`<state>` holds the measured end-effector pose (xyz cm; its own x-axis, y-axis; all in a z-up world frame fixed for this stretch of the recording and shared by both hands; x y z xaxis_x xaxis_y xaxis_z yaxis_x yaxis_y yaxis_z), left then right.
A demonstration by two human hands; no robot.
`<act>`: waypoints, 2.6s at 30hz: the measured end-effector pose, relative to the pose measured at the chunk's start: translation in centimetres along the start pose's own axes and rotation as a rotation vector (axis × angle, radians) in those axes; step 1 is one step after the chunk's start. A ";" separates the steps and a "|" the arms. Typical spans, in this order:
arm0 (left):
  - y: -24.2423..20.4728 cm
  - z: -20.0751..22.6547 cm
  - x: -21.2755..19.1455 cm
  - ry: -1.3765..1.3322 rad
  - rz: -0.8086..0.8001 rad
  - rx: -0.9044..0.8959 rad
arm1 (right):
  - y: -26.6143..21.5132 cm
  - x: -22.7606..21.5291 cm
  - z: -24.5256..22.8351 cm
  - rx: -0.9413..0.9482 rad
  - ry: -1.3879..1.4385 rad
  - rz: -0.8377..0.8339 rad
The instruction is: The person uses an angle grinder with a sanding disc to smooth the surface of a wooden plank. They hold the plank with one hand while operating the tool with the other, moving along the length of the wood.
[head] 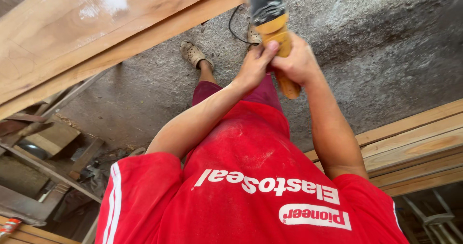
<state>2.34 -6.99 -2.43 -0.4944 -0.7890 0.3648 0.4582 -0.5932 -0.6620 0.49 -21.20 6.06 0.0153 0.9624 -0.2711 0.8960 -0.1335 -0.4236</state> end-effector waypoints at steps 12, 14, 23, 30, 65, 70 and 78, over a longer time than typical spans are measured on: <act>-5.8 -3.1 -5.5 -0.146 0.048 0.029 | -0.9 8.2 -0.5 -0.003 0.059 -0.098; -7.7 -5.2 -8.8 -0.268 0.058 -0.031 | -0.6 11.7 -0.7 0.052 0.035 -0.125; -5.6 -2.4 -7.3 0.072 0.073 0.047 | -1.3 10.4 -0.1 0.014 -0.033 0.010; -5.6 -1.4 -8.3 0.252 0.085 0.039 | -1.4 11.6 -0.2 0.002 0.064 0.044; -15.8 -7.8 -20.0 -0.330 0.394 0.168 | 2.1 27.6 -4.2 -0.081 -0.358 -0.495; -20.5 -8.7 -26.4 -0.758 0.324 0.198 | 3.5 36.5 -7.3 -0.114 -0.383 -0.609; -18.4 -6.8 -23.5 -0.628 0.370 0.266 | 3.0 32.9 -8.0 -0.138 -0.488 -0.551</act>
<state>0.50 23.50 -3.27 0.2005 -0.8390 0.5058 0.7129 -0.2292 -0.6628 7.26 11.93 2.80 -0.6217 0.6630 -0.4170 0.7650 0.3996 -0.5051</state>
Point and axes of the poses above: each hand's wrist, its own y-axis towards the middle knuckle, its own x-axis out of the palm, z = x × y, the point moved 3 cm from there along y, towards the middle knuckle, and after that the axes turned 9 degrees about -x, right-handed, at the moved point
